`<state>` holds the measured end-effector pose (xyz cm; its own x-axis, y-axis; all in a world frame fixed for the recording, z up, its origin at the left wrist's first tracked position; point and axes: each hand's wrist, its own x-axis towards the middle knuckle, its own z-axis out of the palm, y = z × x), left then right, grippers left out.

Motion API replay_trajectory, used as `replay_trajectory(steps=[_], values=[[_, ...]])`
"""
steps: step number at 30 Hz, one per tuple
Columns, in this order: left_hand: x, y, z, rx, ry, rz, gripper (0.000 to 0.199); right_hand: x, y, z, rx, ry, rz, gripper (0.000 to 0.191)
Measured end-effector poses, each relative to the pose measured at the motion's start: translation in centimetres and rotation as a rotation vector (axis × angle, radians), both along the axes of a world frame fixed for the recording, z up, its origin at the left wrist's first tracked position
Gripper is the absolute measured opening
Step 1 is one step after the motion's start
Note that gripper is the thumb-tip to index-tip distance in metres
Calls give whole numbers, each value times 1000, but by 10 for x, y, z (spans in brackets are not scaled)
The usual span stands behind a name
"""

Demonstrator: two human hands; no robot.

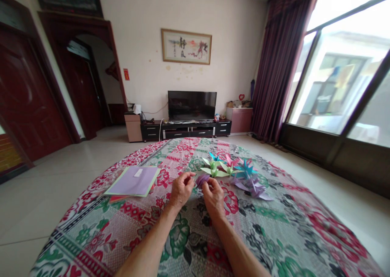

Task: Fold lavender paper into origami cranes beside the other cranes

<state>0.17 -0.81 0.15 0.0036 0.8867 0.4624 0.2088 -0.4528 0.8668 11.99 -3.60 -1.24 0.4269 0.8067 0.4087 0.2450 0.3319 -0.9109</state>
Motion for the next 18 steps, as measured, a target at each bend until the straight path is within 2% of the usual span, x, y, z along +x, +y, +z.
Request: replay_trajectory(steps=[6, 11, 14, 18], values=[[0, -9, 12, 98, 20, -28, 15, 1, 0, -1, -2, -109, -73, 23], [3, -11, 15, 28, -21, -89, 23, 0, 0, -4, 108, -340, -132, 22], [3, -11, 16, 75, 24, -71, 20, -1, -1, -3, 114, -408, -134, 22], [3, -11, 16, 121, 66, -37, 16, 0, -2, -2, 96, -396, -166, 21]])
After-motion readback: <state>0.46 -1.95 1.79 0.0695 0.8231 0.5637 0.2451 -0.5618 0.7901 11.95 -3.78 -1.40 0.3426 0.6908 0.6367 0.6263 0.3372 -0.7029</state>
